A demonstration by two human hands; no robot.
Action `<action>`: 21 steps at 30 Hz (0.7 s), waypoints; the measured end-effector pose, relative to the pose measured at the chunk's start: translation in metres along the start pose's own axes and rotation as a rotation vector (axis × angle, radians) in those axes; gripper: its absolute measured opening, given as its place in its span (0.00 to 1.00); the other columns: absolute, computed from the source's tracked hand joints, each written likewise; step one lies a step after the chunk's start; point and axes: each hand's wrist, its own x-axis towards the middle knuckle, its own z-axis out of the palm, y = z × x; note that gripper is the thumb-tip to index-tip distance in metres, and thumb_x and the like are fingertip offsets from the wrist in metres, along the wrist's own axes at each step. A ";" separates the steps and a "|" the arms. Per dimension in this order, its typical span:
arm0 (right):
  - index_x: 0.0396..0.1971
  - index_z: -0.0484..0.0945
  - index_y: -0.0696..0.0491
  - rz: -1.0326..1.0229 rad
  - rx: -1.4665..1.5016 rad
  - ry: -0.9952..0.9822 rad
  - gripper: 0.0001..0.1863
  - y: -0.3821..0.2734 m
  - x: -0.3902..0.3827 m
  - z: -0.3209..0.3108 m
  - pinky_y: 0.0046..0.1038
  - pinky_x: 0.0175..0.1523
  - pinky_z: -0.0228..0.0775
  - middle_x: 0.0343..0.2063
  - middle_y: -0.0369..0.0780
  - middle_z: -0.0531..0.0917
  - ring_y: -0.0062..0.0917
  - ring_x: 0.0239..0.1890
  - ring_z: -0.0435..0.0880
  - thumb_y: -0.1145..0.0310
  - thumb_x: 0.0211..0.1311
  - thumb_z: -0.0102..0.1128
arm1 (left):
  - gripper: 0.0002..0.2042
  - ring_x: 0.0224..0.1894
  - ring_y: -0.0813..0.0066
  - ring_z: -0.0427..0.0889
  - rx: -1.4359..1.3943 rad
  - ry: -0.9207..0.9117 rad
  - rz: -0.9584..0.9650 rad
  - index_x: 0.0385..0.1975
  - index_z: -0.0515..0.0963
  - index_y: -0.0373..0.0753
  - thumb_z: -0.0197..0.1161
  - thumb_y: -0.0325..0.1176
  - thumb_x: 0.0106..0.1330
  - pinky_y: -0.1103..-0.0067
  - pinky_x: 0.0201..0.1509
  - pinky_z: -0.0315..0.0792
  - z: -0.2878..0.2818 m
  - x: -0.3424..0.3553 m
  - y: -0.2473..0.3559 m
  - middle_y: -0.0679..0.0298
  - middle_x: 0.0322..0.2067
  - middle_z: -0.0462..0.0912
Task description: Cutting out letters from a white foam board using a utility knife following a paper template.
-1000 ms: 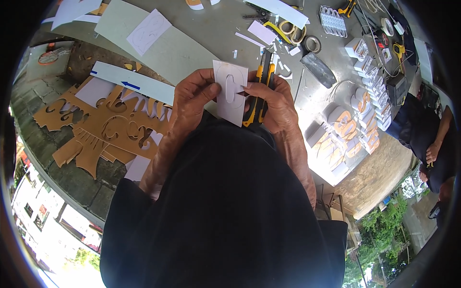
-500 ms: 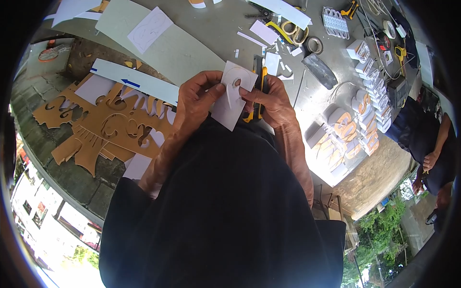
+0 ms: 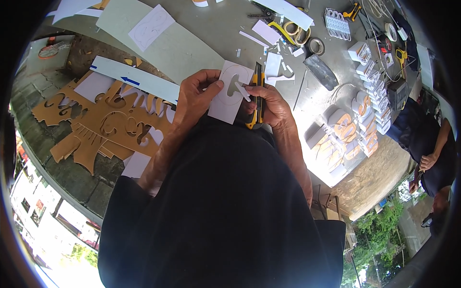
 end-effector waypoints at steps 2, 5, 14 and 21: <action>0.42 0.79 0.61 -0.023 -0.066 0.010 0.11 -0.004 -0.003 -0.005 0.30 0.29 0.72 0.26 0.38 0.80 0.24 0.19 0.76 0.74 0.63 0.68 | 0.11 0.36 0.79 0.85 0.023 0.042 0.016 0.46 0.84 0.29 0.66 0.28 0.68 0.79 0.43 0.79 -0.001 0.002 -0.002 0.60 0.37 0.89; 0.47 0.79 0.64 -0.305 -0.122 0.254 0.15 -0.014 -0.007 -0.011 0.32 0.32 0.78 0.31 0.43 0.84 0.26 0.22 0.82 0.72 0.64 0.67 | 0.12 0.36 0.79 0.85 0.052 0.113 0.049 0.46 0.84 0.29 0.66 0.28 0.67 0.79 0.43 0.79 -0.004 0.006 -0.005 0.61 0.36 0.89; 0.49 0.78 0.61 -0.460 -0.510 0.258 0.16 -0.019 -0.044 0.025 0.21 0.31 0.75 0.34 0.43 0.86 0.20 0.25 0.82 0.65 0.70 0.66 | 0.13 0.39 0.77 0.86 -0.002 0.145 0.023 0.47 0.83 0.28 0.67 0.27 0.67 0.79 0.45 0.80 -0.012 0.011 -0.003 0.58 0.39 0.89; 0.50 0.76 0.59 -0.285 -0.847 0.128 0.16 -0.013 -0.064 0.079 0.23 0.32 0.71 0.28 0.35 0.81 0.18 0.27 0.80 0.60 0.79 0.55 | 0.13 0.43 0.74 0.88 0.054 0.151 0.188 0.49 0.81 0.28 0.67 0.23 0.66 0.76 0.46 0.84 -0.005 0.007 0.015 0.55 0.40 0.89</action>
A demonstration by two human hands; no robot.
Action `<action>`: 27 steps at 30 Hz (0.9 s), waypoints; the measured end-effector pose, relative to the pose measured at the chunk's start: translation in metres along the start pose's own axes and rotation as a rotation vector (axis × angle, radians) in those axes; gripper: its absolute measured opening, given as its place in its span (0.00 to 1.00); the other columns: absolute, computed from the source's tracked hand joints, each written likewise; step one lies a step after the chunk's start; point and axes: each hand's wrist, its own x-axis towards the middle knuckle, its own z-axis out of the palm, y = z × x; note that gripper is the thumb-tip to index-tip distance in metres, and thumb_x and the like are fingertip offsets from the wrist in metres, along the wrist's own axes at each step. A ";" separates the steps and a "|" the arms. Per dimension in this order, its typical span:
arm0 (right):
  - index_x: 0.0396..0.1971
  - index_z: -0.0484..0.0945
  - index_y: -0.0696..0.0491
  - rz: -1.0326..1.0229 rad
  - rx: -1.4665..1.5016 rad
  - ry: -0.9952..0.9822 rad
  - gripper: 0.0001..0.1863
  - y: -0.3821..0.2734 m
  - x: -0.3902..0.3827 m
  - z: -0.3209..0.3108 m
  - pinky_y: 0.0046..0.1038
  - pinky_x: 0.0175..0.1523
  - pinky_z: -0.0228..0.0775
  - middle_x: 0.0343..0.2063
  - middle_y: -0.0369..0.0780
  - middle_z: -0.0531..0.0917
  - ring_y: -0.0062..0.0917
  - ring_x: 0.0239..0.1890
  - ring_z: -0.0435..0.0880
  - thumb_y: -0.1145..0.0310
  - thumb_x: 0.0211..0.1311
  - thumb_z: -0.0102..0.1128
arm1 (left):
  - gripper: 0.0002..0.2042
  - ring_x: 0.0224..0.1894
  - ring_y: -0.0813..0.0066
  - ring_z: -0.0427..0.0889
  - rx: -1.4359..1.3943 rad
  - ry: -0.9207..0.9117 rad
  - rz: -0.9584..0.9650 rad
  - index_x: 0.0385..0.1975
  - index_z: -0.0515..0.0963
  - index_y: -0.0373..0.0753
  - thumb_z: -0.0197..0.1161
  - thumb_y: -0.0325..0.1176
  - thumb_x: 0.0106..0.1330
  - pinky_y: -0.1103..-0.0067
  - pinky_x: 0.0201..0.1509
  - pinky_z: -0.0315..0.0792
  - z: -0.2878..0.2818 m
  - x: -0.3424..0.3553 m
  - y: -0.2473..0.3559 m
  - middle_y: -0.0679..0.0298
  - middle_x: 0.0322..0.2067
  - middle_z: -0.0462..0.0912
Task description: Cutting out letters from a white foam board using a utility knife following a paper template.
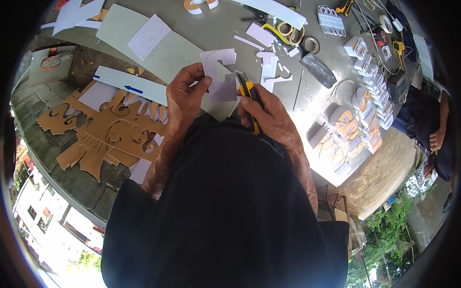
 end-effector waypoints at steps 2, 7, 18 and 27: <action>0.48 0.76 0.58 0.084 -0.098 -0.014 0.16 -0.003 -0.002 0.002 0.23 0.32 0.71 0.28 0.35 0.80 0.18 0.29 0.80 0.59 0.80 0.52 | 0.12 0.42 0.73 0.88 -0.004 0.029 0.024 0.48 0.81 0.28 0.67 0.23 0.66 0.76 0.46 0.84 0.002 0.000 -0.001 0.55 0.39 0.89; 0.48 0.76 0.57 0.153 -0.229 0.042 0.17 0.008 0.009 -0.002 0.24 0.32 0.71 0.30 0.35 0.80 0.17 0.30 0.80 0.56 0.81 0.49 | 0.09 0.41 0.70 0.90 0.093 0.137 0.085 0.44 0.80 0.30 0.68 0.22 0.65 0.76 0.45 0.85 0.000 0.001 -0.008 0.54 0.38 0.89; 0.53 0.76 0.57 0.050 0.160 0.139 0.21 0.026 0.022 -0.005 0.24 0.35 0.74 0.32 0.37 0.82 0.19 0.30 0.81 0.54 0.78 0.52 | 0.08 0.38 0.78 0.85 -0.187 0.066 -0.083 0.46 0.82 0.32 0.65 0.27 0.72 0.79 0.42 0.79 -0.016 0.006 -0.022 0.61 0.36 0.88; 0.48 0.77 0.59 -0.003 -0.056 -0.155 0.23 0.001 -0.005 -0.004 0.25 0.35 0.70 0.27 0.36 0.80 0.18 0.27 0.78 0.50 0.79 0.51 | 0.18 0.27 0.83 0.72 -0.567 -0.181 -0.096 0.53 0.80 0.30 0.64 0.40 0.76 0.87 0.25 0.64 -0.020 0.004 0.007 0.65 0.34 0.82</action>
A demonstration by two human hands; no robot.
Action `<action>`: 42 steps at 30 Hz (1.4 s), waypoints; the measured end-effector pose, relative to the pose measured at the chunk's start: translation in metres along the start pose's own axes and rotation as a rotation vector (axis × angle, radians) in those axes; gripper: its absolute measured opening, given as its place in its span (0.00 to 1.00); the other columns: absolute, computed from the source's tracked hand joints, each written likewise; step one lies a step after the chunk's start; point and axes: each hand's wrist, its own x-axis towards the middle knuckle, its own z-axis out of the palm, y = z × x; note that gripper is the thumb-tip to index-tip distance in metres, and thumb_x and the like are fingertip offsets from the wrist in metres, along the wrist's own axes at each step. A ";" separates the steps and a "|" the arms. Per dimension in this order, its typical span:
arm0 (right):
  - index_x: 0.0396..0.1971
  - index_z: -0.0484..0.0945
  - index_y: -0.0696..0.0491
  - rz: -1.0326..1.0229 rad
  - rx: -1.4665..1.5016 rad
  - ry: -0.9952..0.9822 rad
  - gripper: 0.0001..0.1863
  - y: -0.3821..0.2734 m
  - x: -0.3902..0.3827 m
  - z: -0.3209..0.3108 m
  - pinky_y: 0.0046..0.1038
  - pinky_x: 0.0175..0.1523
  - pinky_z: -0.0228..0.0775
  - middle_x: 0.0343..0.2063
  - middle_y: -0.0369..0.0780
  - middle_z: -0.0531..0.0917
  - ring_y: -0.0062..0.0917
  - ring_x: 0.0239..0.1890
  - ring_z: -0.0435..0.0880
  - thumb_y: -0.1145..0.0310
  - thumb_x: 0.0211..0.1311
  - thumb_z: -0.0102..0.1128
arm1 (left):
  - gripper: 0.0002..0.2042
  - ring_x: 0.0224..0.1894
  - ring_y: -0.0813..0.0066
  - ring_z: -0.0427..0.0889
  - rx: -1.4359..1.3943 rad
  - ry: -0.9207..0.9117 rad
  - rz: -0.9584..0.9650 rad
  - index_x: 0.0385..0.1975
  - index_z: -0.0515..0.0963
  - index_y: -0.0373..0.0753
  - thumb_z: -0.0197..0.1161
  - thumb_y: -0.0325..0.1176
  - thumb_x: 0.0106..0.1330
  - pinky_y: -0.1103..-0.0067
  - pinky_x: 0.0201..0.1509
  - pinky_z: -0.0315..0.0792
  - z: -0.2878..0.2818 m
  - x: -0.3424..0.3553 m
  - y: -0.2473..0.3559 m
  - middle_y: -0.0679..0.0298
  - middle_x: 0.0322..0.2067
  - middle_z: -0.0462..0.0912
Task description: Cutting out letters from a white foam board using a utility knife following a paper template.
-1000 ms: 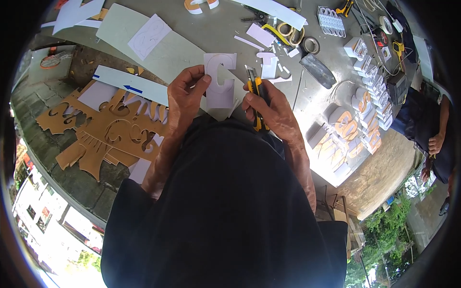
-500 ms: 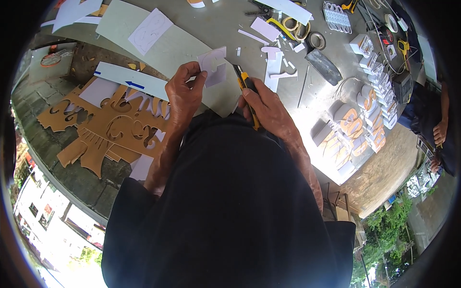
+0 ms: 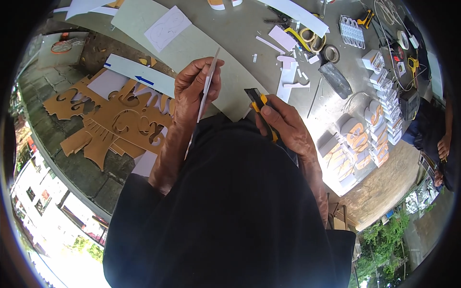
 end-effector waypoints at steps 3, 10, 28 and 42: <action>0.48 0.76 0.60 -0.074 -0.148 -0.047 0.25 -0.024 -0.006 0.015 0.25 0.34 0.70 0.24 0.36 0.79 0.18 0.25 0.77 0.49 0.81 0.50 | 0.14 0.24 0.84 0.73 -0.385 -0.133 -0.052 0.55 0.80 0.33 0.61 0.35 0.77 0.87 0.22 0.64 0.003 0.002 0.001 0.64 0.34 0.83; 0.37 0.73 0.58 -0.155 -0.422 0.072 0.20 -0.051 0.005 0.042 0.35 0.27 0.69 0.15 0.43 0.77 0.35 0.18 0.80 0.54 0.81 0.51 | 0.14 0.25 0.85 0.74 -0.352 0.024 -0.087 0.56 0.80 0.34 0.62 0.35 0.76 0.88 0.20 0.61 0.019 -0.009 0.005 0.64 0.34 0.82; 0.39 0.72 0.58 -0.326 -0.725 0.244 0.16 -0.035 -0.003 0.056 0.43 0.27 0.68 0.18 0.46 0.79 0.44 0.18 0.80 0.58 0.77 0.58 | 0.14 0.27 0.85 0.77 -0.160 -0.022 -0.012 0.46 0.85 0.32 0.64 0.38 0.75 0.88 0.24 0.69 0.031 -0.012 0.010 0.65 0.29 0.83; 0.36 0.70 0.58 -0.052 -0.537 0.037 0.17 -0.050 -0.009 0.051 0.49 0.30 0.68 0.15 0.49 0.76 0.49 0.19 0.79 0.57 0.79 0.52 | 0.10 0.34 0.84 0.82 -0.284 -0.030 0.017 0.45 0.85 0.34 0.63 0.33 0.76 0.87 0.37 0.79 0.023 -0.015 -0.003 0.57 0.41 0.88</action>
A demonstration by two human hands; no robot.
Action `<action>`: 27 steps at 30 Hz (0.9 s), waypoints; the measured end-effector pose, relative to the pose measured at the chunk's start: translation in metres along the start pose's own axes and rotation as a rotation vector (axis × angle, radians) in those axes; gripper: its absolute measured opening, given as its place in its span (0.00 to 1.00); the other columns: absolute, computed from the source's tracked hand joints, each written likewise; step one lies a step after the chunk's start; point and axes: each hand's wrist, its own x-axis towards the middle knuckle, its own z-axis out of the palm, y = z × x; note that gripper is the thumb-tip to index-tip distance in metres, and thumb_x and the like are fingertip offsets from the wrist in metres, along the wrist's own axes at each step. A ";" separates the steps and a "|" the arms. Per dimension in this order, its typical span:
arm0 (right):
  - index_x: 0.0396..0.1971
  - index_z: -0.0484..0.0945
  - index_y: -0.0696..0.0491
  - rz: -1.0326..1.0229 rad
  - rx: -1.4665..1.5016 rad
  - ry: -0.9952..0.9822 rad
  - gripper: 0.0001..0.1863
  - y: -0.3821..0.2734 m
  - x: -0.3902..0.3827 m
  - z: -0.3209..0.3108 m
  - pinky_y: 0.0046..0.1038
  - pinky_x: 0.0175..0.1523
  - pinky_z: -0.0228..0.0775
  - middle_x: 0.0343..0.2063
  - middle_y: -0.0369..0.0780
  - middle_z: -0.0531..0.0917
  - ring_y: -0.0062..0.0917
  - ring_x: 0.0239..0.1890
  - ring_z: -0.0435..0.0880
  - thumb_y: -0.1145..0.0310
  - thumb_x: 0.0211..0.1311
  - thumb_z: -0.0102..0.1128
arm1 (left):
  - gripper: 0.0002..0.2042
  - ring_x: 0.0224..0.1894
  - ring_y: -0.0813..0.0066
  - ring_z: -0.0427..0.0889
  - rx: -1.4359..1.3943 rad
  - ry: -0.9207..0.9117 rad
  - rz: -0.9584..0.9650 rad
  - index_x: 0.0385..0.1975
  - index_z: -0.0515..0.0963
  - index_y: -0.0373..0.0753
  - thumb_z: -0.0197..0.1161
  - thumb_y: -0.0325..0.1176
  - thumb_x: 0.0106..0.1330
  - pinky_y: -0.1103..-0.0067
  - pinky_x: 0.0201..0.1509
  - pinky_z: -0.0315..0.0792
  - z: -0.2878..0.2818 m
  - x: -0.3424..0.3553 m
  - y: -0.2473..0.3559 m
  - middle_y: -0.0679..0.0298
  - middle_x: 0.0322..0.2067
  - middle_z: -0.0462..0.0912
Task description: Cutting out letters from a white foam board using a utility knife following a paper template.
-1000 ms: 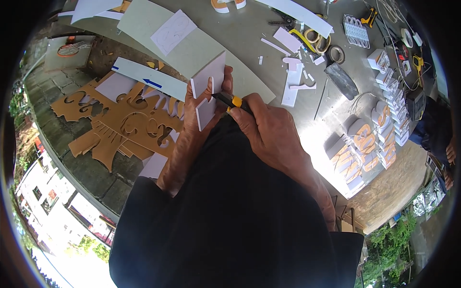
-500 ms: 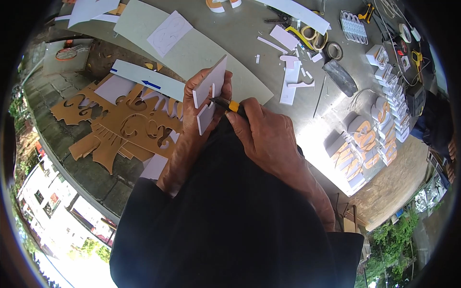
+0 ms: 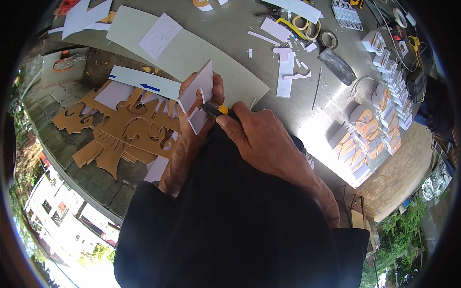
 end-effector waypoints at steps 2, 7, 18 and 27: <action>0.38 0.71 0.58 0.015 -0.020 -0.031 0.16 0.002 -0.002 0.003 0.49 0.30 0.68 0.18 0.50 0.78 0.49 0.20 0.80 0.58 0.79 0.53 | 0.10 0.33 0.84 0.82 -0.045 -0.053 -0.023 0.46 0.84 0.33 0.66 0.33 0.74 0.87 0.34 0.78 -0.002 0.001 0.001 0.58 0.39 0.87; 0.50 0.73 0.59 -0.255 -0.264 0.272 0.15 0.001 -0.014 0.013 0.38 0.33 0.75 0.34 0.45 0.79 0.38 0.29 0.84 0.70 0.69 0.64 | 0.14 0.28 0.84 0.80 -0.145 -0.117 -0.015 0.49 0.82 0.32 0.70 0.33 0.70 0.88 0.24 0.72 -0.006 0.005 -0.004 0.59 0.36 0.86; 0.57 0.73 0.62 -0.447 -0.370 0.354 0.27 0.007 -0.020 0.025 0.33 0.34 0.76 0.31 0.41 0.76 0.31 0.31 0.82 0.77 0.57 0.70 | 0.18 0.20 0.85 0.74 -0.195 -0.245 0.041 0.49 0.81 0.29 0.71 0.37 0.68 0.88 0.19 0.66 -0.006 0.014 -0.005 0.61 0.30 0.84; 0.56 0.74 0.65 -0.442 -0.389 0.357 0.25 0.005 -0.020 0.028 0.32 0.32 0.75 0.30 0.41 0.75 0.29 0.30 0.81 0.77 0.58 0.68 | 0.14 0.19 0.85 0.73 -0.169 -0.214 0.063 0.47 0.81 0.30 0.69 0.35 0.70 0.88 0.18 0.65 -0.004 0.012 -0.004 0.60 0.29 0.84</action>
